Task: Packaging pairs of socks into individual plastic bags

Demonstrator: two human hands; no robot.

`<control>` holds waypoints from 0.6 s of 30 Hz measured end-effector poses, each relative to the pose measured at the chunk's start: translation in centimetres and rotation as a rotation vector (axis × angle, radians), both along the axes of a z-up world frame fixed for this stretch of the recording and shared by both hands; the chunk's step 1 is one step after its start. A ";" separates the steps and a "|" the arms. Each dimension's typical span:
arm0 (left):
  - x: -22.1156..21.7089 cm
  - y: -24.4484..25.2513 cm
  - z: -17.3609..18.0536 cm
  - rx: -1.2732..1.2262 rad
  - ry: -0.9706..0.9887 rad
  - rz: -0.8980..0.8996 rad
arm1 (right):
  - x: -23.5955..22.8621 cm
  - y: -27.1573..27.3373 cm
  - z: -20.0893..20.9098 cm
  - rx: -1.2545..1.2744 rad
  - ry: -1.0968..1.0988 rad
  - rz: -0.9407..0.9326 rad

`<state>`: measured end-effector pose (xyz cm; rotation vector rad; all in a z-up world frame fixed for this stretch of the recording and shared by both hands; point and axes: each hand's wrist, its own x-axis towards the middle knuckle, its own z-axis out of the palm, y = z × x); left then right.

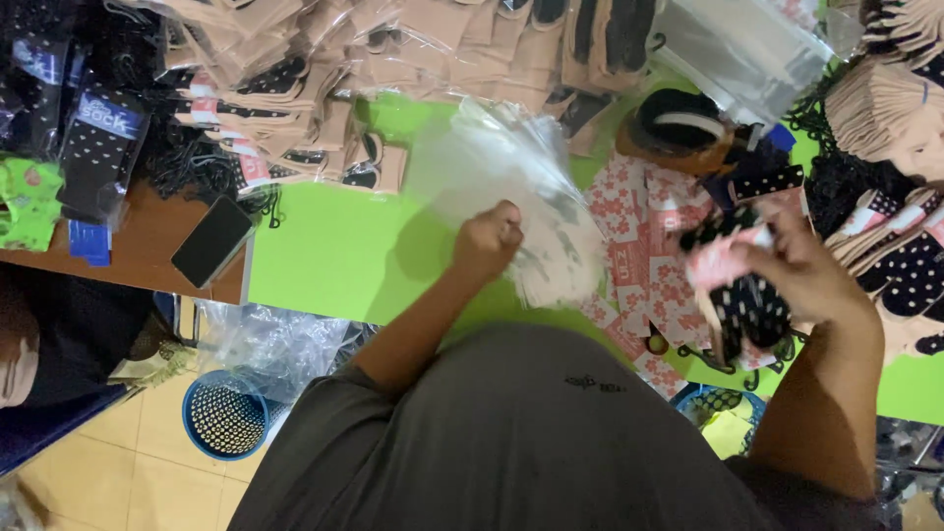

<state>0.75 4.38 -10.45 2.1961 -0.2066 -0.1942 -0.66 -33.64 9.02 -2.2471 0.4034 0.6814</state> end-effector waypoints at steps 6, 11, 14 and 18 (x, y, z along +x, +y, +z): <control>-1.6 -4.3 -0.7 -0.017 0.280 -0.182 | -1.6 5.9 -5.4 0.996 0.013 0.566; -0.6 -5.1 -1.5 0.077 0.054 -0.202 | -2.9 9.7 -11.9 0.210 0.084 0.338; -0.8 -5.6 -4.9 -0.041 0.082 -0.233 | -2.3 8.5 -15.1 0.014 0.081 0.272; -2.1 -5.1 -5.5 0.028 0.081 -0.334 | -3.1 8.6 -12.7 0.077 0.100 0.133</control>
